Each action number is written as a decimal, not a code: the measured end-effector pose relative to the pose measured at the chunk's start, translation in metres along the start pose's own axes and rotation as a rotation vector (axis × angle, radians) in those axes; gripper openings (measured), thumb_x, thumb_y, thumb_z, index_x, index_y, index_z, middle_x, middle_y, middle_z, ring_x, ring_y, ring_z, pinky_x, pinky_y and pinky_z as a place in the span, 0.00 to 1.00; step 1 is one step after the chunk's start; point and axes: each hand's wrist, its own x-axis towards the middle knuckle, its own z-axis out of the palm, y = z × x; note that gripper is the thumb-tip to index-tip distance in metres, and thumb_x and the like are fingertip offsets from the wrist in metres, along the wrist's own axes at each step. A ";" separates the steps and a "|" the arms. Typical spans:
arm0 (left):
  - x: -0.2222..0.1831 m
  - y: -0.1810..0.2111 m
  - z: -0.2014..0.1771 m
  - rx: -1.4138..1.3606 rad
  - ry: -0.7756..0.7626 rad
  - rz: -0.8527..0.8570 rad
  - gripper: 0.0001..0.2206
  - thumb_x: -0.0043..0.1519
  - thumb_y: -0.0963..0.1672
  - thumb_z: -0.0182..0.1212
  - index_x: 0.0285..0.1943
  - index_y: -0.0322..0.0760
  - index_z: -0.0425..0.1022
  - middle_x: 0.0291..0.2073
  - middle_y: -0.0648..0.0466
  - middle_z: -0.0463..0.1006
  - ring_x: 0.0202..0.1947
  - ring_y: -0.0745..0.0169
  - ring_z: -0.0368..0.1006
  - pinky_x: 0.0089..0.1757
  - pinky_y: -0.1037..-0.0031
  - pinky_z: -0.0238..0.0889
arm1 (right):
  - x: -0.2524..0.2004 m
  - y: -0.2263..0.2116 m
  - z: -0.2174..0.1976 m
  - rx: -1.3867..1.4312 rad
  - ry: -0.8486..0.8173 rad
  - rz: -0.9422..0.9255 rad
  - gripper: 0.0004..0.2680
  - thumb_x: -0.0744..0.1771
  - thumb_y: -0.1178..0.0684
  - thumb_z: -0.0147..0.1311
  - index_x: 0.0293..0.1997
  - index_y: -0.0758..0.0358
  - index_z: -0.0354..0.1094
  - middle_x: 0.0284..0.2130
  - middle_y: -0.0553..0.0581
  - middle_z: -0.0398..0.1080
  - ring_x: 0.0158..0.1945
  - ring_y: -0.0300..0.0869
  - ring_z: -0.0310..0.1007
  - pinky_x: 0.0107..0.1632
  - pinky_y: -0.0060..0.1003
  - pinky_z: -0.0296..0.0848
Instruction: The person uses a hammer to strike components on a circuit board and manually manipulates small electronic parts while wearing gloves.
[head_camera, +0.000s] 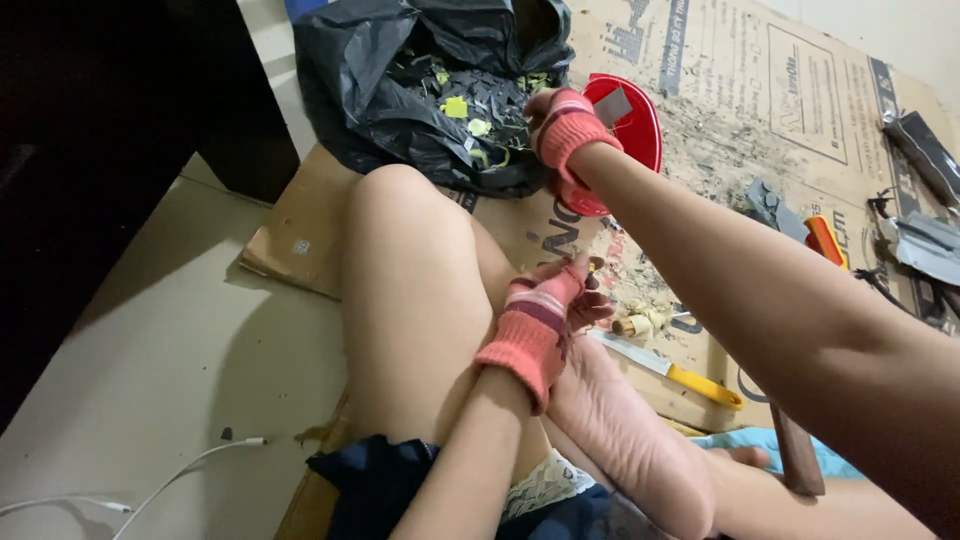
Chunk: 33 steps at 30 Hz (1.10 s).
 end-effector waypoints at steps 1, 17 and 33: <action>0.003 -0.001 0.000 0.025 0.020 -0.022 0.09 0.60 0.42 0.68 0.37 0.26 0.77 0.21 0.49 0.72 0.16 0.59 0.70 0.20 0.72 0.73 | -0.037 -0.001 0.003 0.036 0.209 -0.081 0.19 0.68 0.62 0.43 0.67 0.44 0.62 0.63 0.41 0.64 0.64 0.29 0.62 0.71 0.27 0.56; -0.084 -0.029 0.010 0.310 -0.664 0.058 0.16 0.64 0.46 0.62 0.52 0.24 0.76 0.32 0.49 0.77 0.26 0.67 0.68 0.28 0.78 0.67 | -0.374 0.192 0.118 0.987 0.358 -0.635 0.13 0.68 0.61 0.46 0.58 0.71 0.68 0.48 0.59 0.76 0.29 0.36 0.67 0.31 0.26 0.66; -0.134 -0.074 0.051 1.477 -0.596 0.574 0.07 0.59 0.42 0.65 0.43 0.35 0.82 0.33 0.42 0.83 0.36 0.57 0.82 0.45 0.66 0.74 | -0.406 0.271 0.172 0.705 0.886 -0.484 0.06 0.68 0.58 0.60 0.31 0.61 0.69 0.20 0.54 0.67 0.26 0.41 0.69 0.35 0.33 0.71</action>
